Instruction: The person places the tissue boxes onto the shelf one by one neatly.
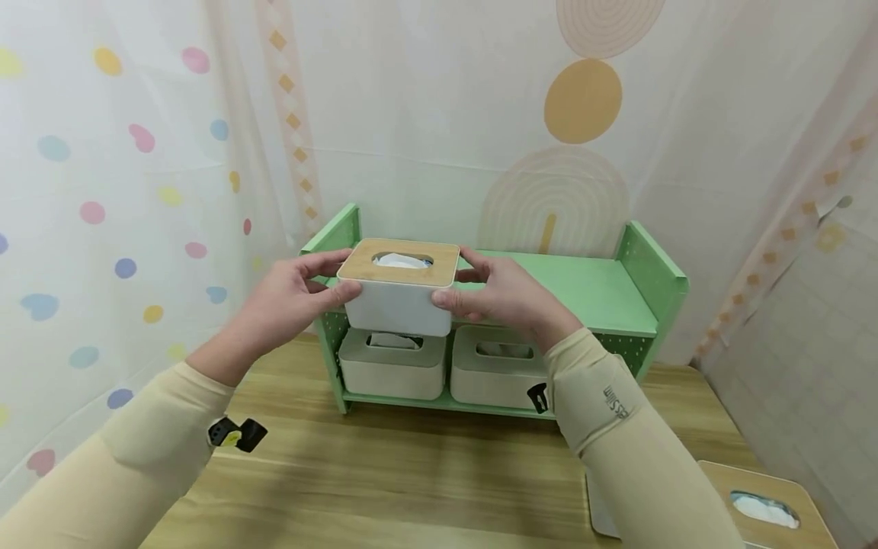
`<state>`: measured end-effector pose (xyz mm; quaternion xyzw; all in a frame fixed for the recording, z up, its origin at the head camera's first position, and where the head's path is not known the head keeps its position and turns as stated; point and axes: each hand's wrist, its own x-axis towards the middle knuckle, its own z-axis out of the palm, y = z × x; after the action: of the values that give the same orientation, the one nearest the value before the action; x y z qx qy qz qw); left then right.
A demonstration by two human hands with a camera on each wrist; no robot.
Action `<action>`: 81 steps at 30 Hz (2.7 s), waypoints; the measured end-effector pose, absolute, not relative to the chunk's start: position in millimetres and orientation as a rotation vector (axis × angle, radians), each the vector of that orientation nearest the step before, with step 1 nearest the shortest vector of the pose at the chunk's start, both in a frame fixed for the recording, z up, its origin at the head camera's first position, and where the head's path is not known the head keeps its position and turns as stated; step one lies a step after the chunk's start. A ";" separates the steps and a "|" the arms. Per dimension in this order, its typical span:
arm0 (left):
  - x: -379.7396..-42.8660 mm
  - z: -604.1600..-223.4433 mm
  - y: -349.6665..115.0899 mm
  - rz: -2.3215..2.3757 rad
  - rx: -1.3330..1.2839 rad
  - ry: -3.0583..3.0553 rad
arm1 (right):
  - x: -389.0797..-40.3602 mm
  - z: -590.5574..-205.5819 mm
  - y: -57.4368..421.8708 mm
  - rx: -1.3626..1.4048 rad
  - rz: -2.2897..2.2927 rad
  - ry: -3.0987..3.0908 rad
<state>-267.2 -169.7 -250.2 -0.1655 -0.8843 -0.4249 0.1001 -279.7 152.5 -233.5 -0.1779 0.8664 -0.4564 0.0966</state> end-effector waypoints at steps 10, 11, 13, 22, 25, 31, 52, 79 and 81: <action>-267.7 -274.0 -163.4 -0.531 -0.634 -2.000 | -269.2 -260.9 122.3 -1.014 -1.339 3.449; -268.2 -275.8 -164.5 -0.457 -0.653 -1.978 | -268.6 -264.6 122.1 -1.081 -1.292 3.507; -269.1 -279.2 -166.9 -0.337 -0.694 -1.943 | -267.6 -271.1 123.3 -1.185 -1.220 3.573; -265.6 -285.7 -180.0 -0.213 -0.694 -2.096 | -271.0 -281.4 128.8 -1.222 -1.190 3.330; -264.0 -285.6 -182.7 -0.253 -0.657 -2.233 | -269.9 -279.4 126.6 -1.143 -1.132 3.263; -266.3 -283.0 -187.1 -0.325 -0.568 -2.356 | -271.1 -273.3 117.5 -1.055 -1.056 3.169; -274.6 -280.2 -194.4 -0.373 -0.449 -2.528 | -278.8 -268.6 101.7 -1.054 -0.930 3.152; -240.7 -327.2 -173.9 -0.419 -0.756 -2.184 | -204.9 -326.5 179.5 -1.128 -0.521 3.318; -233.5 -340.5 -169.8 -0.444 -0.781 -2.205 | -192.0 -337.2 200.6 -1.098 -0.497 3.307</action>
<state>-233.5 -169.8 -340.5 -0.3047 -0.8598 -0.1733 0.3713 -192.0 200.6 -337.2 -0.3065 0.9228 -0.1386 -0.1880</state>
